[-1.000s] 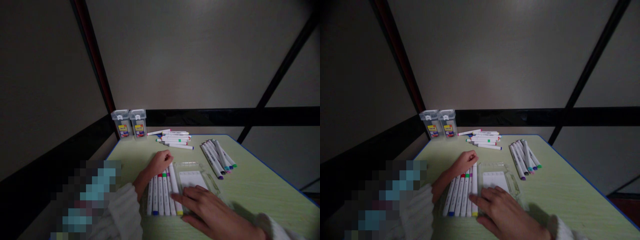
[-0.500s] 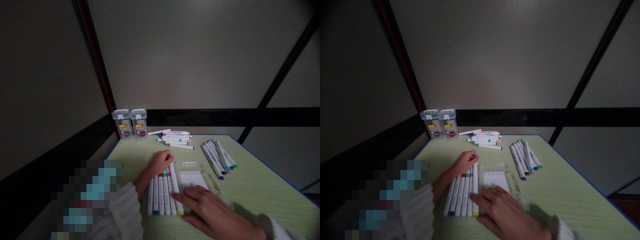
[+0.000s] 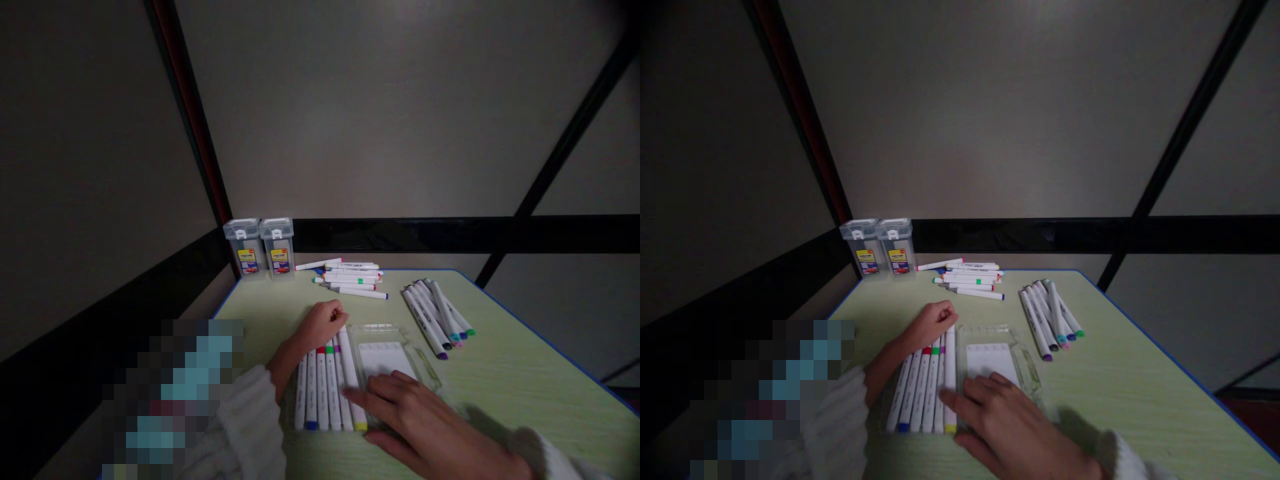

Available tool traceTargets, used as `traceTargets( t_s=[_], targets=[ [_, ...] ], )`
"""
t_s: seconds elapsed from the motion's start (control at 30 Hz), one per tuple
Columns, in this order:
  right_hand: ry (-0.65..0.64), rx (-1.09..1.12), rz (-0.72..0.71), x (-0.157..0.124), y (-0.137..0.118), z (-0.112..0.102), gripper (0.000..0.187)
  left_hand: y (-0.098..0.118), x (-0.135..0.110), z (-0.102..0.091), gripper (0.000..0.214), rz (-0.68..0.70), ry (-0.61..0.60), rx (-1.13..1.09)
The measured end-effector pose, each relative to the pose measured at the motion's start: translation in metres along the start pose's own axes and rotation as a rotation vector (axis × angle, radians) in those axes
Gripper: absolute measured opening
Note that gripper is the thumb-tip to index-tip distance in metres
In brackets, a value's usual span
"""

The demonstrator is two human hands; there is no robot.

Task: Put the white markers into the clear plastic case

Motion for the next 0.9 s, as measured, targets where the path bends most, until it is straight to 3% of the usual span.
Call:
traceTargets(
  t_s=[0.33, 0.57, 0.9],
  targets=[
    [-0.006, -0.027, 0.009, -0.0008, -0.0012, -0.0005, 0.037, -0.0001, -0.0002, 0.0013, 0.021, 0.000, -0.020, 0.004],
    [-0.020, -0.027, 0.017, -0.0005, -0.0001, -0.0012, 0.021, 0.0045, 0.0002, 0.0014, 0.027, 0.049, -0.030, 0.071],
    [-0.033, -0.029, 0.032, -0.0011, 0.0019, 0.0024, 0.043, 0.0072, -0.0005, 0.0019, 0.031, 0.084, -0.064, 0.104]
  ],
)
Point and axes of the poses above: each hand's wrist, its own x-axis towards the middle knuckle, its own z-axis out of the palm, y = z × x, the point moved 6 cm from there along x, towards the middle knuckle, and after that the axes turned 8 degrees about -x, right-handed, at the moved point
